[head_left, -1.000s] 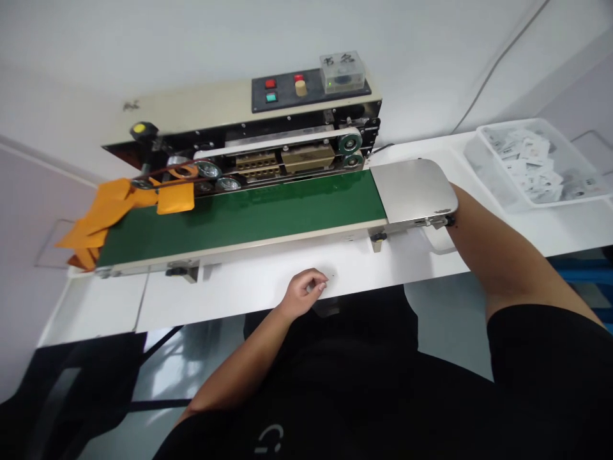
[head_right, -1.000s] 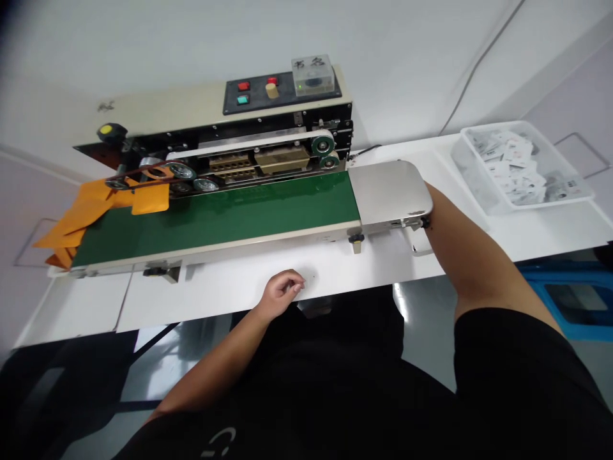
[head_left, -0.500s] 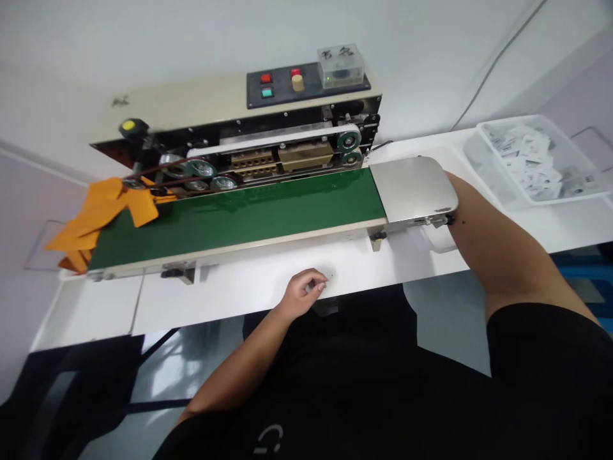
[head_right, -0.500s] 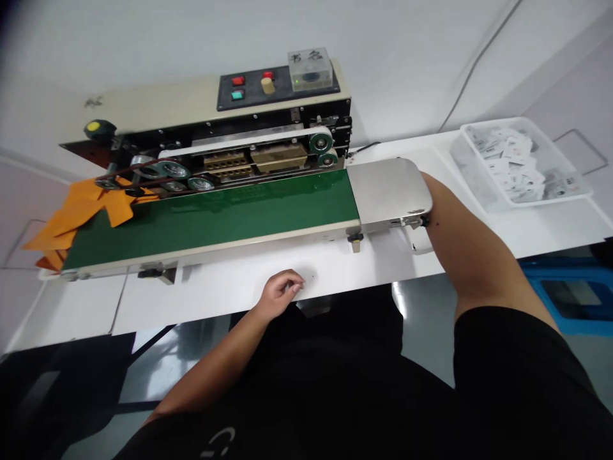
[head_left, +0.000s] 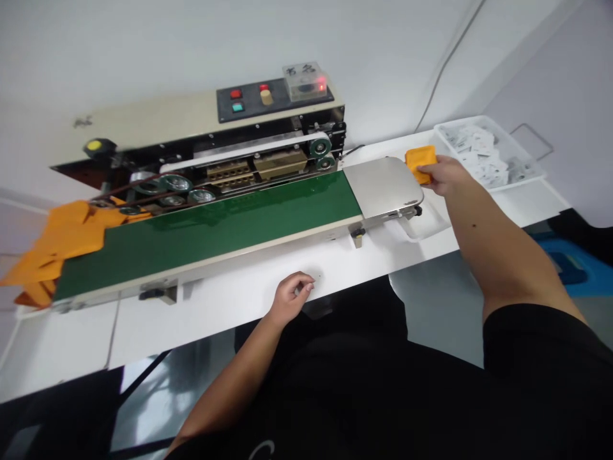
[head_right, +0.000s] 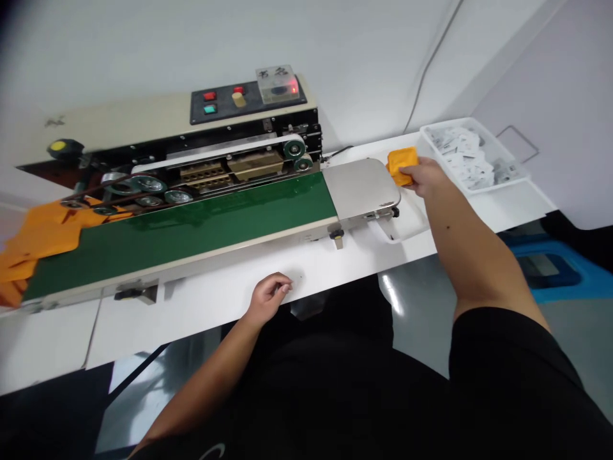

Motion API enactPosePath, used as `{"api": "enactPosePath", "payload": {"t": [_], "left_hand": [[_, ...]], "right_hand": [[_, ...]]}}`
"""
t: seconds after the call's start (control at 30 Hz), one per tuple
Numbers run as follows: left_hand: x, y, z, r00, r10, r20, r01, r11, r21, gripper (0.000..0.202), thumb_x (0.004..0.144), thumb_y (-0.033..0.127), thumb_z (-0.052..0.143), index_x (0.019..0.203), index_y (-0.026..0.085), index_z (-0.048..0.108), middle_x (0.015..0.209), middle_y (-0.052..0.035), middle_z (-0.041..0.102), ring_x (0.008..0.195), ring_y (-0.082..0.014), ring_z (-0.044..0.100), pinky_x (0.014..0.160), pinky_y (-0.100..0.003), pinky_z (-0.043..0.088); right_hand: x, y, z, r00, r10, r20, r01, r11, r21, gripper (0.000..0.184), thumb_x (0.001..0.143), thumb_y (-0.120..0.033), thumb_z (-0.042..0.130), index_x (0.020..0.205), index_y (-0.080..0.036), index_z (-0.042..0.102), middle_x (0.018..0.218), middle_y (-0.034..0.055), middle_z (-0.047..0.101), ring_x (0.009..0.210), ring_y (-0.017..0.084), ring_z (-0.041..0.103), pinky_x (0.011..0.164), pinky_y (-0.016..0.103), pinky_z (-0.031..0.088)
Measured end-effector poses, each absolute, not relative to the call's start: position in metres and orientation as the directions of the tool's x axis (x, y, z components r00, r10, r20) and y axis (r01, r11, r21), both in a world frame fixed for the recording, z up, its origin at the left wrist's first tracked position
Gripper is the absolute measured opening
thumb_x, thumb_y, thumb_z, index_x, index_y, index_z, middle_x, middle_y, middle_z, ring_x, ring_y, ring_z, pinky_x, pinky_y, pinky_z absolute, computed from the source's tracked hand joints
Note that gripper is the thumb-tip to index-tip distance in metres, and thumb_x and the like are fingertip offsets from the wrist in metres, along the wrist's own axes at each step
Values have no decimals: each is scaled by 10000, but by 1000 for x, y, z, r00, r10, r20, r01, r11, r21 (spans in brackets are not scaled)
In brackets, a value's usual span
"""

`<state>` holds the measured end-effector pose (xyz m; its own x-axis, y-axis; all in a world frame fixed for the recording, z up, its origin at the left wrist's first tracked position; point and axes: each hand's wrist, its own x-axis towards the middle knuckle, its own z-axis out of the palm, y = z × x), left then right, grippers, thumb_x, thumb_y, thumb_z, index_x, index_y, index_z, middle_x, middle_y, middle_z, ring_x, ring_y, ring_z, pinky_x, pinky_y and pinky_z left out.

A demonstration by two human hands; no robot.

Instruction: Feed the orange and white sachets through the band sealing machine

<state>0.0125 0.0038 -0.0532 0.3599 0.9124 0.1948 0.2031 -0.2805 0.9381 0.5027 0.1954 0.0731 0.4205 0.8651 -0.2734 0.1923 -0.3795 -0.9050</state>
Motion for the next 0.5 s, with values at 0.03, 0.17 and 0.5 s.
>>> {"api": "enactPosePath", "payload": {"t": [0.03, 0.17, 0.5], "left_hand": [[13, 4, -53, 358, 914, 191, 205, -276, 939, 234, 1046, 407, 686, 1025, 194, 780, 874, -81, 751, 778, -201, 694, 736, -320, 542], [14, 4, -51, 347, 922, 171, 211, -254, 944, 275, 1031, 458, 697, 1004, 200, 788, 870, -78, 759, 774, -204, 690, 741, -324, 539], [58, -19, -22, 398, 915, -68, -141, 134, 981, 400, 943, 533, 819, 1157, 205, 734, 1091, -94, 761, 887, -188, 708, 827, -332, 599]], "right_hand": [[509, 185, 78, 450, 852, -269, 154, -370, -916, 318, 1020, -83, 641, 1323, -141, 564, 1345, 170, 719, 899, 107, 729, 873, 342, 603], [524, 138, 98, 517, 838, -172, 28, -218, -976, 312, 982, -63, 625, 1266, -186, 583, 1552, 209, 623, 1121, 148, 749, 916, 330, 606], [397, -22, 95, 234, 966, -111, -145, -78, -986, 542, 735, -351, 966, 1204, -272, 705, 1216, 71, 799, 1080, 281, 778, 956, 461, 671]]}}
